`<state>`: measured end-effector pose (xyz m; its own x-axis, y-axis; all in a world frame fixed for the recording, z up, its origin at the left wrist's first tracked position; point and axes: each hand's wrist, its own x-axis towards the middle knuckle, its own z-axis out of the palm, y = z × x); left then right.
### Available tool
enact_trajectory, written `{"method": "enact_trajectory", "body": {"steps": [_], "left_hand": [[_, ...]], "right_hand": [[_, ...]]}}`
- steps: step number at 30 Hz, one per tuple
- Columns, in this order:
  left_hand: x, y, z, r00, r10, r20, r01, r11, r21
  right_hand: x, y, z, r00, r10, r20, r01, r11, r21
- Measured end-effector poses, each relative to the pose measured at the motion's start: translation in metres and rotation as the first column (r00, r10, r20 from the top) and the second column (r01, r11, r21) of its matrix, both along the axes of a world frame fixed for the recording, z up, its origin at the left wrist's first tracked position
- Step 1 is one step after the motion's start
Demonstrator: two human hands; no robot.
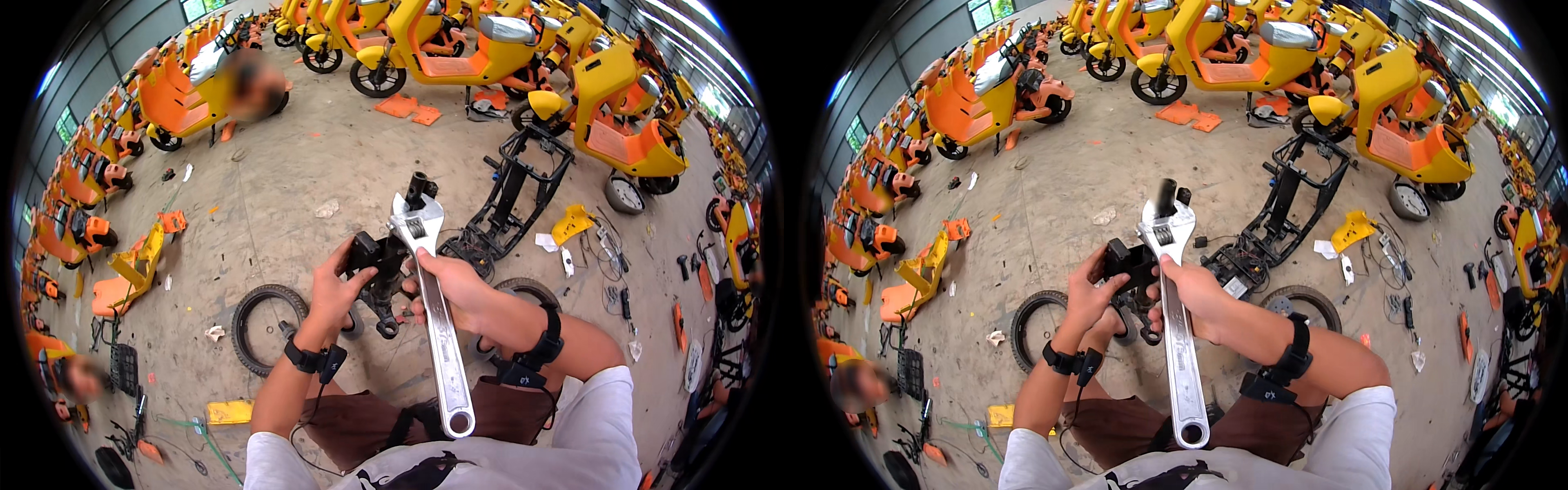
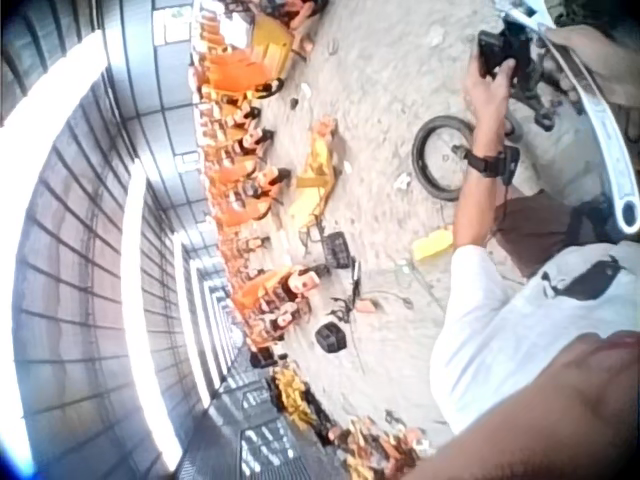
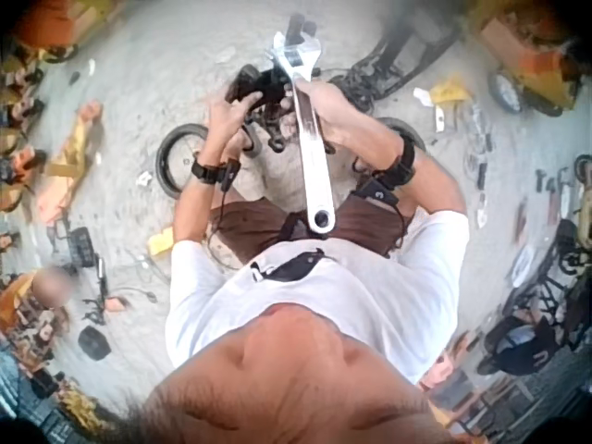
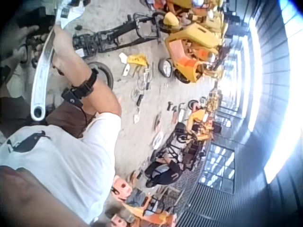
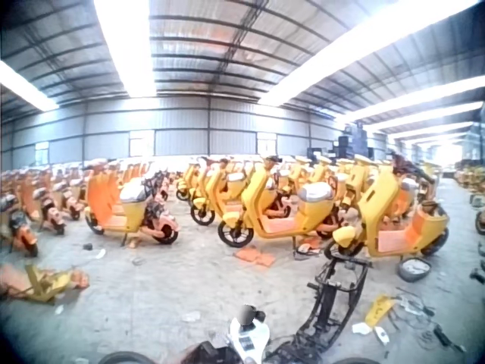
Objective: The person works on a scooter frame by hand and with a large adjustable wrench to secure components, before picking up a mobile phone from a workbench.
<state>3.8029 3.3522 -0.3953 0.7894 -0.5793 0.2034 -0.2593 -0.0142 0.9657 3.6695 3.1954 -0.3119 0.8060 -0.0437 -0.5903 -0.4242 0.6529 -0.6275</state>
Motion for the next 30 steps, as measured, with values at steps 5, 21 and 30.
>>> {"method": "enact_trajectory", "body": {"steps": [5, 21, 30], "left_hand": [[0.001, 0.002, -0.004, 0.998, 0.046, -0.032, -0.044, 0.996, 0.074], [-0.085, -0.028, 0.048, 0.953, 0.039, -0.301, -0.055, 0.997, -0.046], [-0.099, -0.047, 0.061, 0.937, 0.052, -0.346, -0.086, 0.993, -0.082]], "right_hand": [[0.000, 0.011, -0.001, 0.999, -0.018, 0.042, 0.016, 0.998, 0.054], [-0.048, 0.029, -0.051, 0.924, -0.022, 0.381, 0.156, 0.933, -0.323], [-0.051, 0.026, -0.053, 0.911, -0.044, 0.410, 0.162, 0.952, -0.258]]}}
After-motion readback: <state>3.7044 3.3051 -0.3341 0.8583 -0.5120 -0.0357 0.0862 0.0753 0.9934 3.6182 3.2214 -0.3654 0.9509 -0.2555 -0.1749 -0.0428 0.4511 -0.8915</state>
